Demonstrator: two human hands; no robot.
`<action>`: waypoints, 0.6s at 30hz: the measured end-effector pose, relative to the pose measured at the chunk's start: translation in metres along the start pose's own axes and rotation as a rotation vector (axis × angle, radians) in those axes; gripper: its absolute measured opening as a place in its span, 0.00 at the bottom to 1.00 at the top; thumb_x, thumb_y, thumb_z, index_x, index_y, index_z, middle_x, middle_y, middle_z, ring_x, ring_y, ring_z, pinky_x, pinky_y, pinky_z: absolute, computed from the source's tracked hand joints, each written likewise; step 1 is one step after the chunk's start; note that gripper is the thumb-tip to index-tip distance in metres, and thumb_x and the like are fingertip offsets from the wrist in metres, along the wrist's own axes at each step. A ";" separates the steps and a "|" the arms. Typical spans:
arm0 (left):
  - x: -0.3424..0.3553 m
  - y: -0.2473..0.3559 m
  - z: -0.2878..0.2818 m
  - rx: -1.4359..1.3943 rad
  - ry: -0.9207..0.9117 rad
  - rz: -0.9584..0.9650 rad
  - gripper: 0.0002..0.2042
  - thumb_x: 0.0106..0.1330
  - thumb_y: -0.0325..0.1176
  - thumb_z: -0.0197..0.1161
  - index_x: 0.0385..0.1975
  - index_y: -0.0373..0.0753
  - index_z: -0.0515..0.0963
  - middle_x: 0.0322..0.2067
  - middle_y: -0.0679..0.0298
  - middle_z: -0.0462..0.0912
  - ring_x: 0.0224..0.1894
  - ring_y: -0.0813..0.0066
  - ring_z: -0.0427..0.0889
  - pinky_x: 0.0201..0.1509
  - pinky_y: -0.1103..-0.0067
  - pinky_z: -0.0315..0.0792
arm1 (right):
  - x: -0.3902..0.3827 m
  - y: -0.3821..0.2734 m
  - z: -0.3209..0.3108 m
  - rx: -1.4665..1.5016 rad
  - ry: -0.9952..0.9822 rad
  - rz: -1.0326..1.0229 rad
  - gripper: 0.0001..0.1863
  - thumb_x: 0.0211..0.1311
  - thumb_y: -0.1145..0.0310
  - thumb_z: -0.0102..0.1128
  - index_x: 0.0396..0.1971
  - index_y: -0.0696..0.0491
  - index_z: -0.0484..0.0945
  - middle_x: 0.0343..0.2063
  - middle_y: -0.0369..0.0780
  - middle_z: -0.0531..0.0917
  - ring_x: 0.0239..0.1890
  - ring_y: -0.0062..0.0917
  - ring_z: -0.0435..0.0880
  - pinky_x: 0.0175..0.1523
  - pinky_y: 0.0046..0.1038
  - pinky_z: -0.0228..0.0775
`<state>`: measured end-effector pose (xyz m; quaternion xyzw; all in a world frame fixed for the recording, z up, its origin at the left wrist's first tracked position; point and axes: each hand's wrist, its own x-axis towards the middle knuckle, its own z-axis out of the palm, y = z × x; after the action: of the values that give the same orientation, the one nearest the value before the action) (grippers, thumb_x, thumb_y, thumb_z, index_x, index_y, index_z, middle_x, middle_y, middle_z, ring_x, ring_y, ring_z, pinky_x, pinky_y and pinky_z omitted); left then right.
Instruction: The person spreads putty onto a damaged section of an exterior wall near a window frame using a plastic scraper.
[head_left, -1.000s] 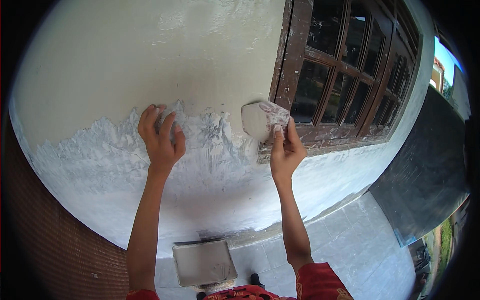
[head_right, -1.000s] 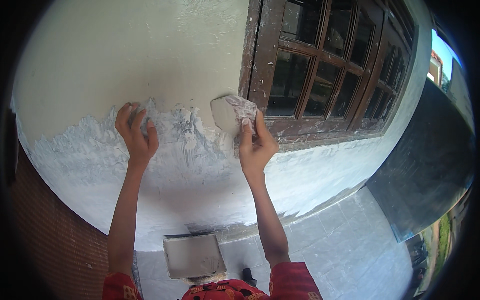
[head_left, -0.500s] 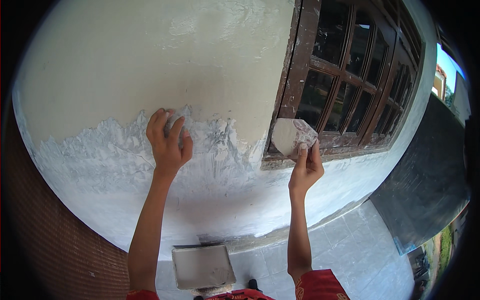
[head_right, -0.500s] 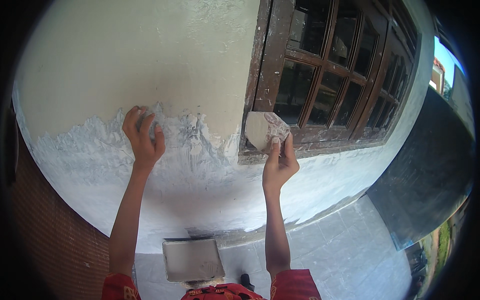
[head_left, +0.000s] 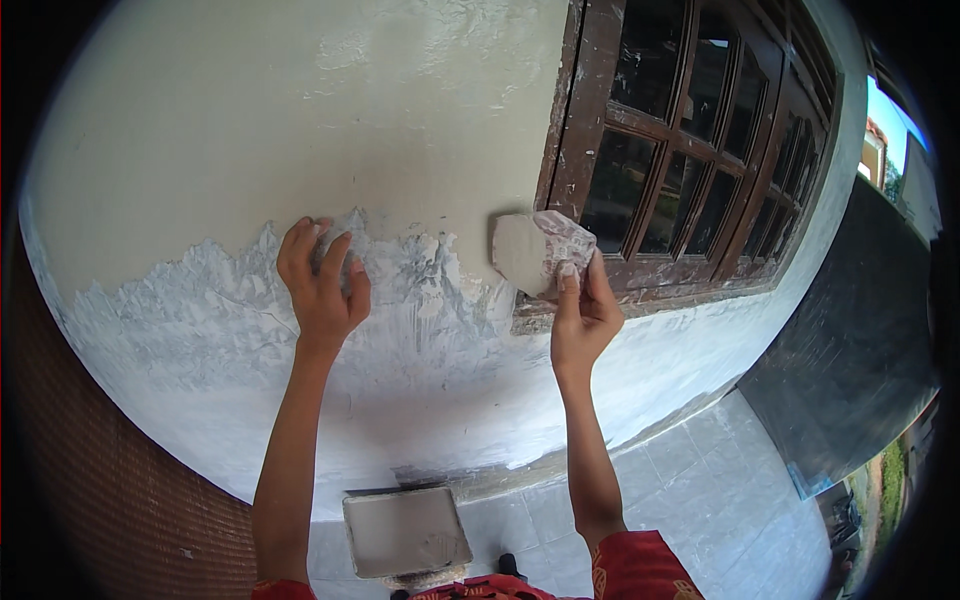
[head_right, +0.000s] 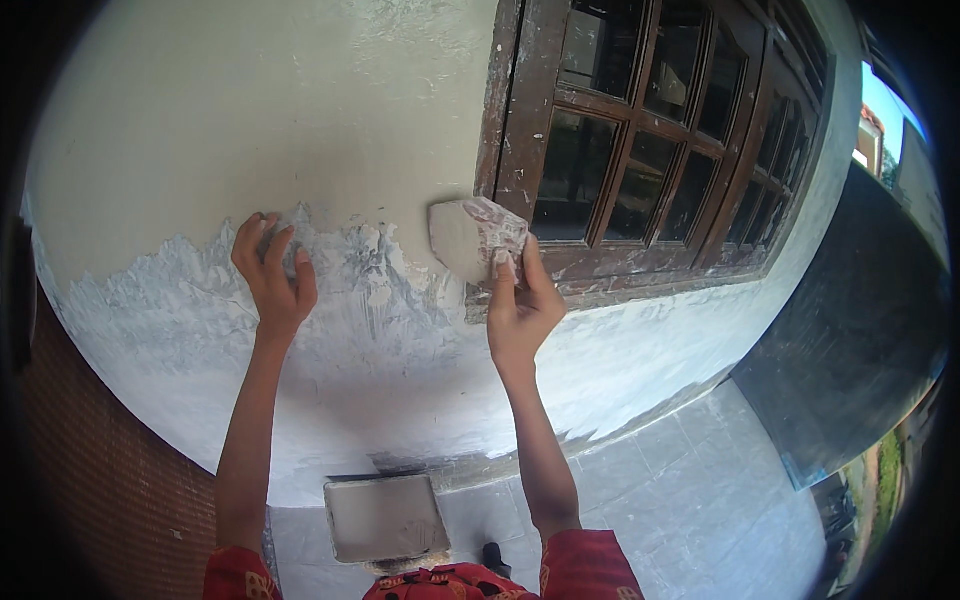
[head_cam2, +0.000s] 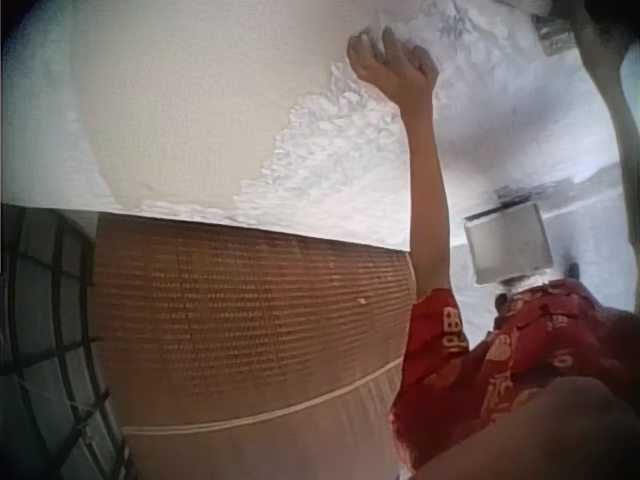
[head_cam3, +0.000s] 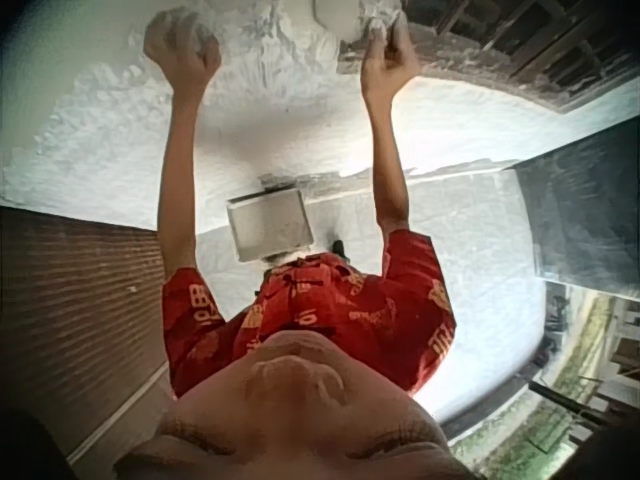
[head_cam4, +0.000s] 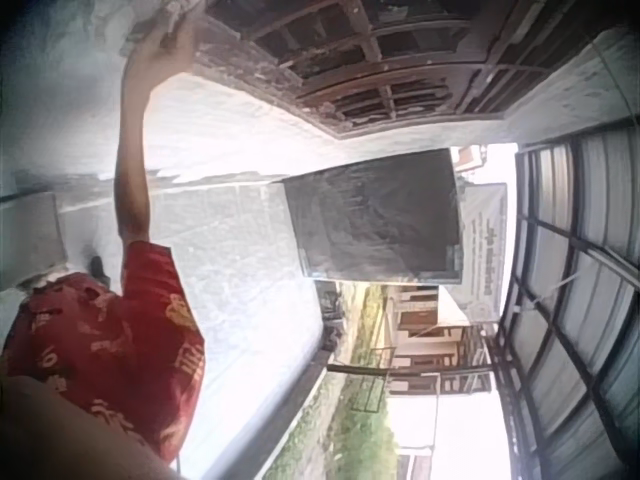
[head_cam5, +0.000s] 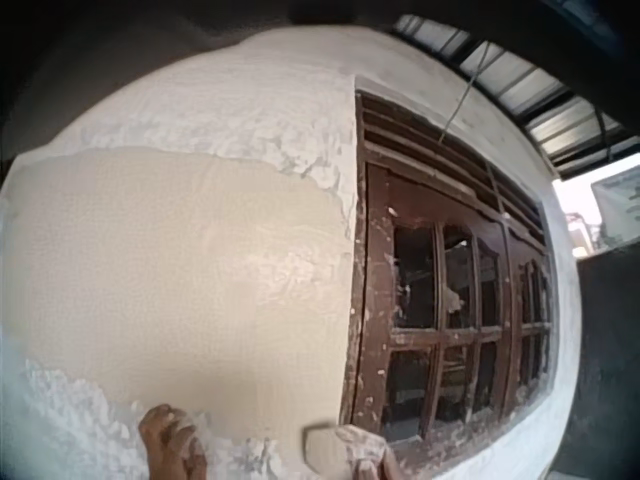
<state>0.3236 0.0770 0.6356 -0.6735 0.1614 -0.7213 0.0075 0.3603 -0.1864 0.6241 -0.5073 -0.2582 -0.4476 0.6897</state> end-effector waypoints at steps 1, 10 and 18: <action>0.001 0.000 0.000 -0.007 -0.002 -0.002 0.15 0.59 0.25 0.52 0.47 0.34 0.68 0.55 0.51 0.57 0.59 0.53 0.58 0.56 0.66 0.66 | -0.002 -0.001 0.009 -0.071 -0.056 -0.040 0.19 0.59 0.79 0.57 0.51 0.67 0.71 0.42 0.48 0.81 0.42 0.21 0.78 0.48 0.21 0.69; -0.001 0.002 0.001 0.035 -0.023 0.003 0.14 0.59 0.25 0.53 0.46 0.34 0.69 0.55 0.52 0.59 0.59 0.52 0.58 0.57 0.65 0.63 | 0.027 0.001 -0.012 0.005 0.066 0.068 0.21 0.62 0.77 0.55 0.54 0.67 0.67 0.45 0.48 0.79 0.45 0.24 0.79 0.48 0.22 0.71; 0.000 0.001 0.001 0.024 0.009 -0.002 0.13 0.59 0.26 0.53 0.45 0.34 0.70 0.53 0.52 0.61 0.59 0.52 0.58 0.56 0.65 0.63 | 0.030 0.010 -0.006 -0.090 0.105 0.022 0.20 0.62 0.76 0.56 0.54 0.65 0.69 0.44 0.46 0.80 0.42 0.21 0.78 0.47 0.21 0.70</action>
<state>0.3247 0.0757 0.6349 -0.6702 0.1520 -0.7263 0.0142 0.3823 -0.2016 0.6415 -0.5163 -0.1954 -0.4772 0.6837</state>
